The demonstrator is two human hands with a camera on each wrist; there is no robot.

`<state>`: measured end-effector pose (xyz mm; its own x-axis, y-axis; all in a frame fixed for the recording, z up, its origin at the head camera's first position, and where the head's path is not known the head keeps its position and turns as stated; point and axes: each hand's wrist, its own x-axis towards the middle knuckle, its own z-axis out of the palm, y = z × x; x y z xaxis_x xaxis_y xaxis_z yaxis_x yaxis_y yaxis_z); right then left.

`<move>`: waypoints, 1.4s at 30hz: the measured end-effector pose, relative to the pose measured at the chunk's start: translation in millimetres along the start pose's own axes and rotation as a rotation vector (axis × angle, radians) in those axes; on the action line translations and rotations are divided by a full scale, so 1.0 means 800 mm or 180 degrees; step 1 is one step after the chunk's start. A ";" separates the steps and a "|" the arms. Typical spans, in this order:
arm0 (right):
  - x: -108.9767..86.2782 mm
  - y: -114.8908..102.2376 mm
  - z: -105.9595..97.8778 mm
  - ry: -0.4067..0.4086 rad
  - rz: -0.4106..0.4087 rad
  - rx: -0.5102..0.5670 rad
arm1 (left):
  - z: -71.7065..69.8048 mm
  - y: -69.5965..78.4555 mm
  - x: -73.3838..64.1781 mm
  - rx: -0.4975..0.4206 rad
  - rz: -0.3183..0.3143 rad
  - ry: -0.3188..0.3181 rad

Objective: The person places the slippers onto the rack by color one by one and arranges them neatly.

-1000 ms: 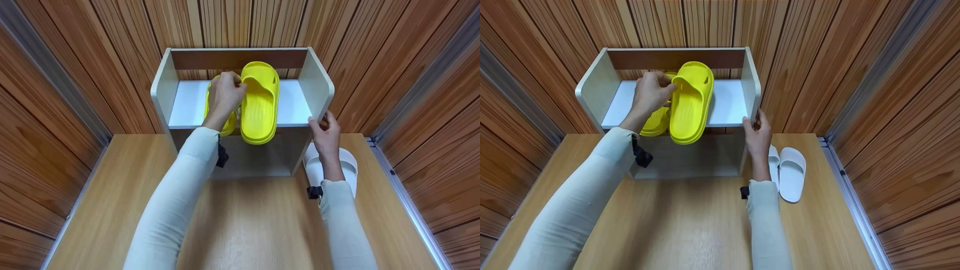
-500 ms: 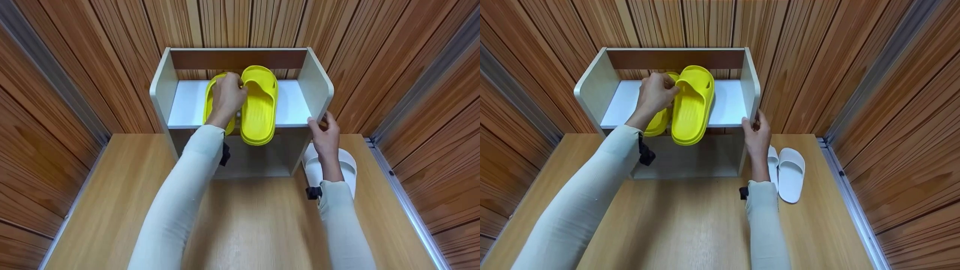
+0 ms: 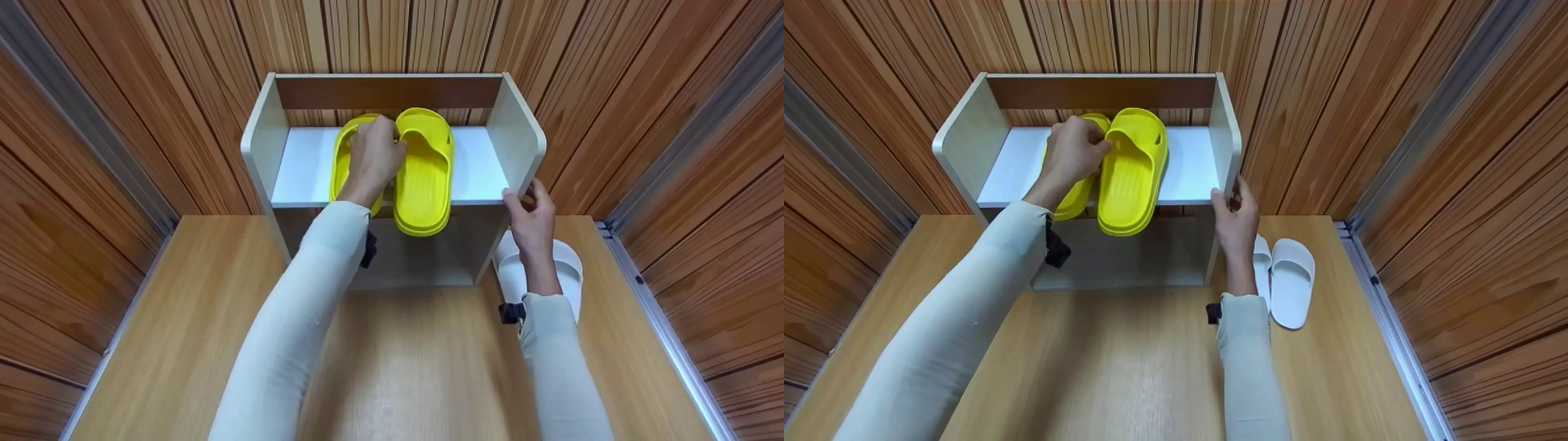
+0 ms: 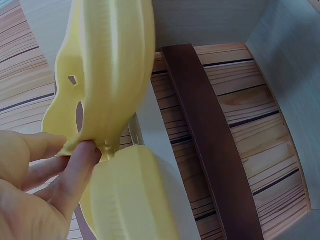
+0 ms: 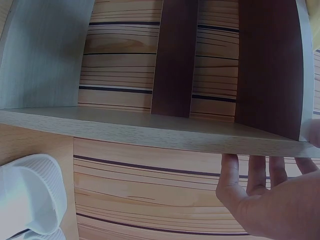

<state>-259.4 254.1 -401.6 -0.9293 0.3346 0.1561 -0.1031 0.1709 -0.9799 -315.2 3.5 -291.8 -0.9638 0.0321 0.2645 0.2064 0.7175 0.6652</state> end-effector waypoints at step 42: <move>-0.009 -0.021 -0.020 -0.0131 -0.0547 -0.1106 | -0.014 -0.003 -0.034 0.0385 0.0670 0.0272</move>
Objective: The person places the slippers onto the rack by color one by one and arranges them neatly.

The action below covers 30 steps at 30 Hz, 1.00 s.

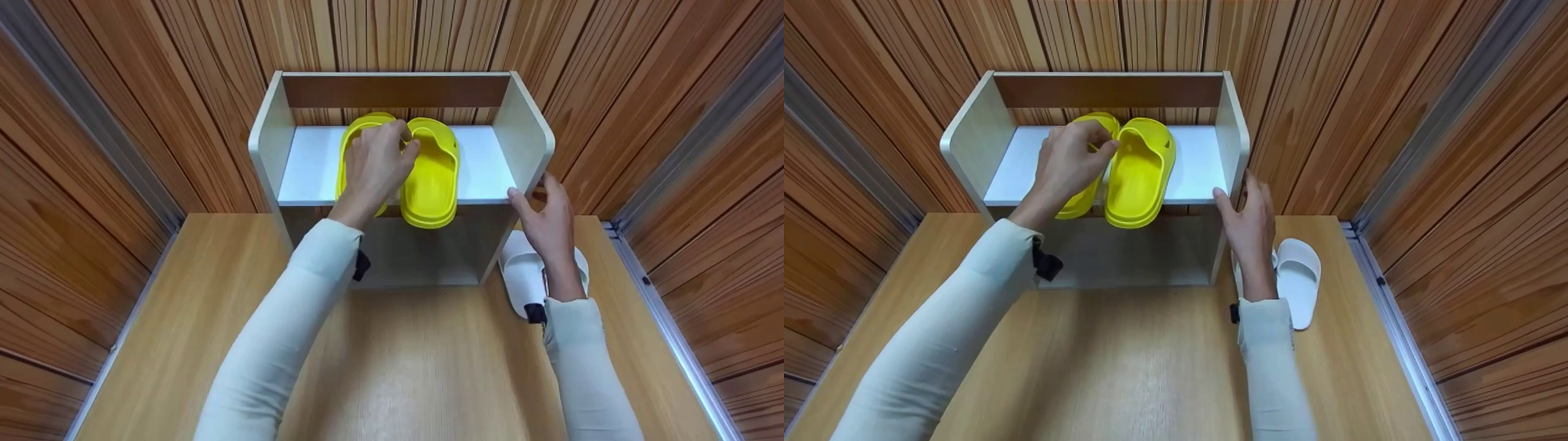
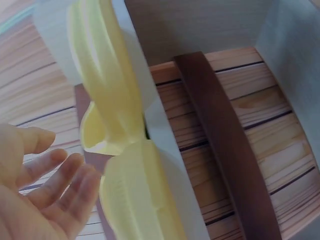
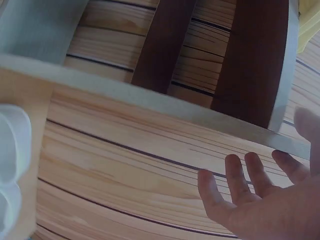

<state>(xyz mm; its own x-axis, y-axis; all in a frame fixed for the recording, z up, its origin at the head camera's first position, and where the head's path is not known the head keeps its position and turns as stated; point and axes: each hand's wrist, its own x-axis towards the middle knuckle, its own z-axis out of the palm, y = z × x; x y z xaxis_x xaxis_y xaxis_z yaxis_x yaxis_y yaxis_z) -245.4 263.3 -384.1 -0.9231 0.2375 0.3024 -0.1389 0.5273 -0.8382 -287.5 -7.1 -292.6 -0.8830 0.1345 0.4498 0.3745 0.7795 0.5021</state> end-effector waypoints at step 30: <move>-0.016 0.087 -0.057 0.0071 0.0053 -0.1637 | -0.055 -0.200 -0.148 0.0726 0.0505 0.1757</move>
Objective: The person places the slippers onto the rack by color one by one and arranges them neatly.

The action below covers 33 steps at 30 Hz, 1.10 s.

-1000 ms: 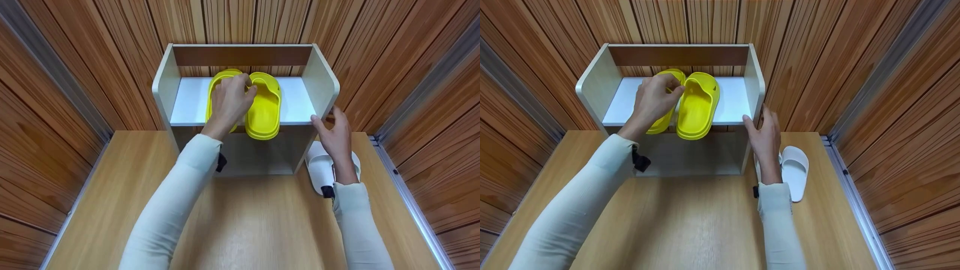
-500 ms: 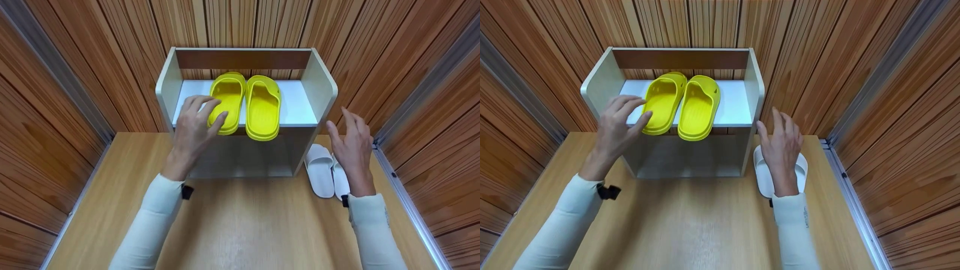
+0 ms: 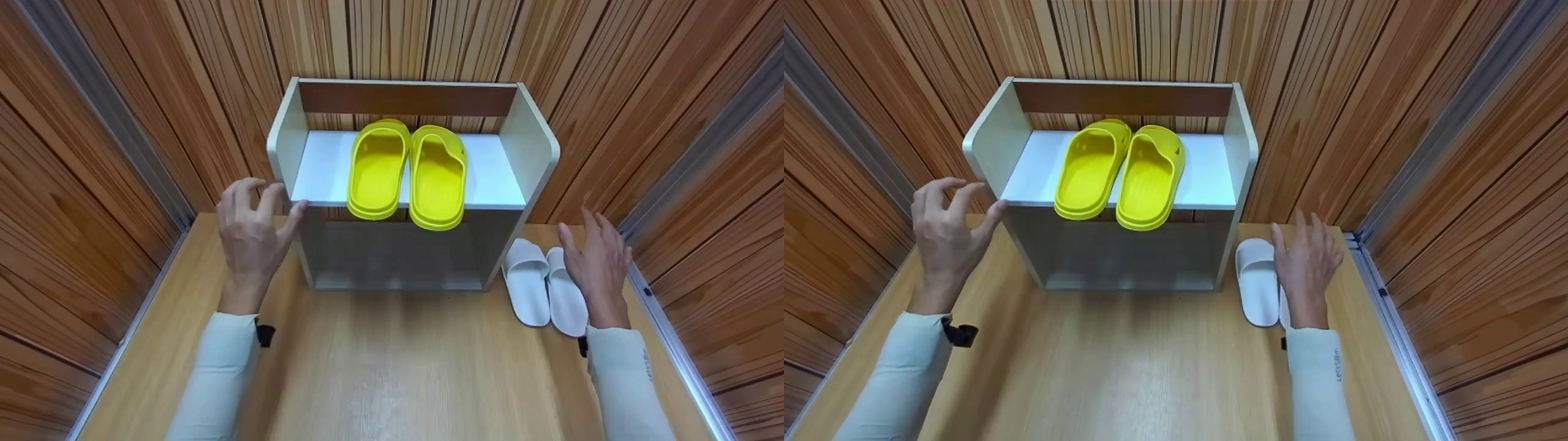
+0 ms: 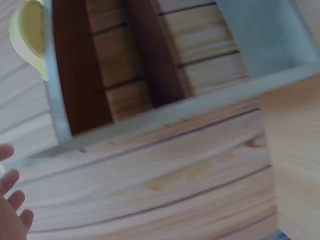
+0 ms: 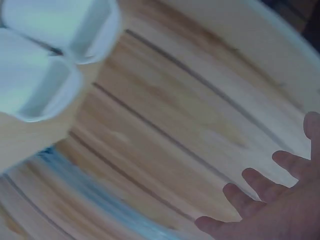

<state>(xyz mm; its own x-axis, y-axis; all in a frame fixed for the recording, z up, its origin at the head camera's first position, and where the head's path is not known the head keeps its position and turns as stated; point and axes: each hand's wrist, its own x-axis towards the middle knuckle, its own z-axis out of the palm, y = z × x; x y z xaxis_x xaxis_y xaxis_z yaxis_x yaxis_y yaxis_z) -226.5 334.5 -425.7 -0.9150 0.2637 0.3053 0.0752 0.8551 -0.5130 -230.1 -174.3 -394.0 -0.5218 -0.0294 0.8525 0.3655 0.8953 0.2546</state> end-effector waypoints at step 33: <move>-0.042 0.138 0.070 -0.1333 0.1735 0.0233 | 0.033 -0.008 0.028 -0.2006 -0.2738 -0.1689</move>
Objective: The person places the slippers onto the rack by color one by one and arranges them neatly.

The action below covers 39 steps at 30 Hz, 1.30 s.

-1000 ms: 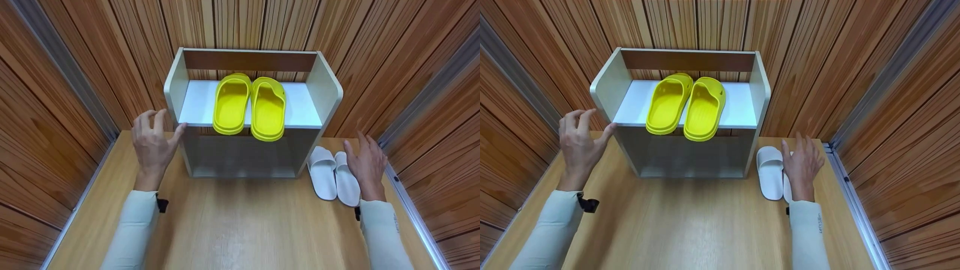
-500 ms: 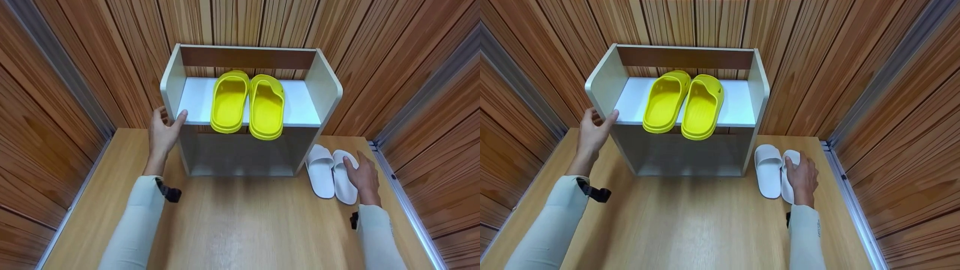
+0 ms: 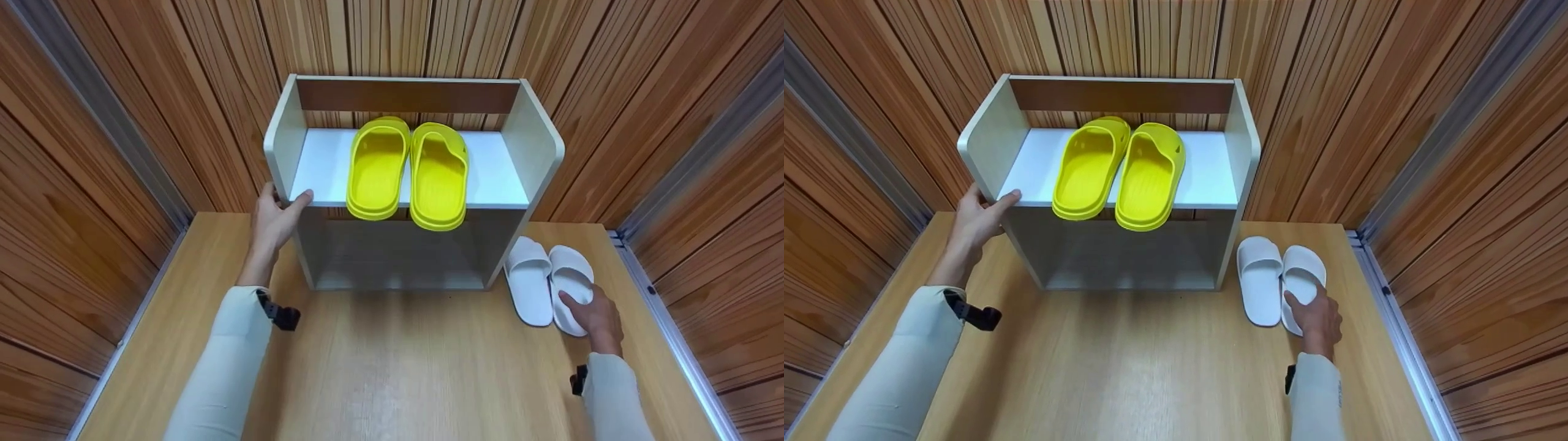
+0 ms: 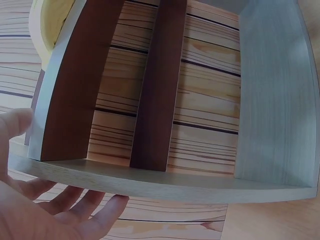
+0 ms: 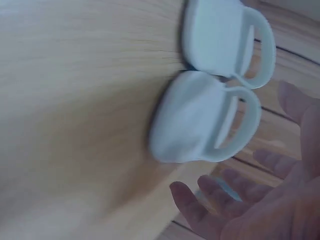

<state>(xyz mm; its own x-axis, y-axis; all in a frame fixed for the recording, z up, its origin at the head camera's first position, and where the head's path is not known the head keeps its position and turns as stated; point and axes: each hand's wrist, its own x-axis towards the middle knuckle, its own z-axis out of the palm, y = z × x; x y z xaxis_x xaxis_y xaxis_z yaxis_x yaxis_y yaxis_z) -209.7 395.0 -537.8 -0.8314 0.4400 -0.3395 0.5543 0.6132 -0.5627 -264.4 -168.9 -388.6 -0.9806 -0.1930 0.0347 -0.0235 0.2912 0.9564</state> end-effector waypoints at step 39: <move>0.000 0.052 0.010 0.0016 0.0767 0.2338 | 0.002 -0.003 0.002 -0.0204 -0.0081 0.0071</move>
<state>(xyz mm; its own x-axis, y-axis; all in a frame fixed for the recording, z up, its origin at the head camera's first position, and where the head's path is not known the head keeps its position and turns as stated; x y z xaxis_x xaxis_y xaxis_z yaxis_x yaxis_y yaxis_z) -186.5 415.4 -567.1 -0.6898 0.5102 -0.5136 0.5502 -0.0917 -0.8300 -266.2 -168.4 -391.3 -0.9752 -0.2206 0.0159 -0.0351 0.2254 0.9736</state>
